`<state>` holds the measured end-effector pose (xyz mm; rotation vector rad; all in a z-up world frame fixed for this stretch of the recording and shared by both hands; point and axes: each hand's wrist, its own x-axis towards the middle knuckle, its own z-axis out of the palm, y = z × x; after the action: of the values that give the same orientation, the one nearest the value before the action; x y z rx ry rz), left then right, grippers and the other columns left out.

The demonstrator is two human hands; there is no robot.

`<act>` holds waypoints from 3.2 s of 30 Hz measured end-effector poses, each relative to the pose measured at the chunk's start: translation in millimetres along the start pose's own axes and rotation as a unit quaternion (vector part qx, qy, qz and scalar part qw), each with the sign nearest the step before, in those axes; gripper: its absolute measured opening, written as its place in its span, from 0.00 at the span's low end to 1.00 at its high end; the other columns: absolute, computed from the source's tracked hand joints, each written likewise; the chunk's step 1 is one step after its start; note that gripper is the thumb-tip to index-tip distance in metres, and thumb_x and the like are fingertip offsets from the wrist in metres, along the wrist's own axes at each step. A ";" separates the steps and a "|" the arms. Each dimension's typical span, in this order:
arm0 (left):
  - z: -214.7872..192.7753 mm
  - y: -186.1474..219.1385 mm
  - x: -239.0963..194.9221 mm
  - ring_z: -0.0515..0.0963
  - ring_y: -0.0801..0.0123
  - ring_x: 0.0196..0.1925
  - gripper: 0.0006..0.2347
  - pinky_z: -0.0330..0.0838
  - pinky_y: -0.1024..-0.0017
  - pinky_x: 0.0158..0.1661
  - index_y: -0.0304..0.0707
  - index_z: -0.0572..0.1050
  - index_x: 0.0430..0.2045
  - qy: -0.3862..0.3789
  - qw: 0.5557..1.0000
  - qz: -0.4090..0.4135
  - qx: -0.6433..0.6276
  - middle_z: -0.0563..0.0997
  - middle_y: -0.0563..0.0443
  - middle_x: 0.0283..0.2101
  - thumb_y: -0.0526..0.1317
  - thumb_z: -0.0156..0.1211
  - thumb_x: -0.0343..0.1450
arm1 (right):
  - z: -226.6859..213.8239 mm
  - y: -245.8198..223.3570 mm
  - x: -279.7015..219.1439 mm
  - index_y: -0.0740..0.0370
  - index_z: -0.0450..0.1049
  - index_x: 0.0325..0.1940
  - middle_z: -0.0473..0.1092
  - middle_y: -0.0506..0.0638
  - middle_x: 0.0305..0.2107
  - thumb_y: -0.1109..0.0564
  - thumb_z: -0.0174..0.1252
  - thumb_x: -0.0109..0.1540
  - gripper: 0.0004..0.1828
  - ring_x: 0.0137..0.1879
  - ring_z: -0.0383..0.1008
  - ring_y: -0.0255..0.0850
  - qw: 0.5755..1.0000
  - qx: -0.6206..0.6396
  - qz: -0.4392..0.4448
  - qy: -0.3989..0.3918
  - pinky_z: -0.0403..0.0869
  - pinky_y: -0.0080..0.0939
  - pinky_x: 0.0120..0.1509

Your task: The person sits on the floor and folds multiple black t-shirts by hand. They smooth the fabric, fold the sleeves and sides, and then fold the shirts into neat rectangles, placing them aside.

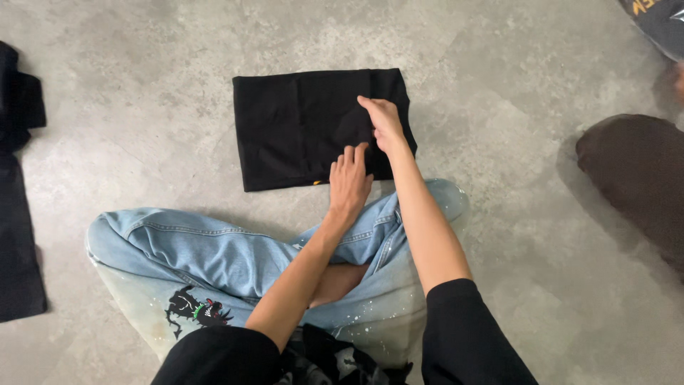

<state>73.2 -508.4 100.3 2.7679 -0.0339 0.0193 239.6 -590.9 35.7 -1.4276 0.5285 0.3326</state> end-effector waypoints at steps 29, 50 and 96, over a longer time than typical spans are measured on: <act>43.4 21.3 18.3 0.78 0.61 0.37 0.12 0.73 0.68 0.39 0.45 0.77 0.42 0.106 0.966 0.151 -0.180 0.72 0.55 0.37 0.37 0.69 0.66 | -32.0 -41.3 12.8 0.63 0.72 0.60 0.79 0.56 0.45 0.55 0.69 0.62 0.25 0.53 0.80 0.47 0.942 -0.229 -0.175 0.172 0.80 0.47 0.52; -93.7 -232.1 -28.0 0.74 0.54 0.47 0.19 0.72 0.58 0.46 0.42 0.75 0.49 -0.064 0.961 0.263 0.047 0.73 0.47 0.47 0.46 0.72 0.67 | -67.8 -47.4 -7.0 0.59 0.67 0.67 0.79 0.50 0.43 0.55 0.69 0.63 0.30 0.49 0.83 0.41 0.945 -0.300 -0.090 0.097 0.80 0.44 0.53; -105.3 -245.8 45.7 0.68 0.39 0.62 0.25 0.68 0.48 0.53 0.38 0.60 0.67 0.193 0.968 -0.159 -0.006 0.63 0.35 0.63 0.44 0.62 0.76 | 87.7 17.1 -72.7 0.57 0.45 0.85 0.28 0.62 0.80 0.34 0.45 0.74 0.42 0.79 0.24 0.82 0.763 -0.591 -0.258 0.042 0.42 0.87 0.73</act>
<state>124.4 -242.1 109.5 2.6740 0.5065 0.4675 182.3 -495.3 65.0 -2.7506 -0.1194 0.1242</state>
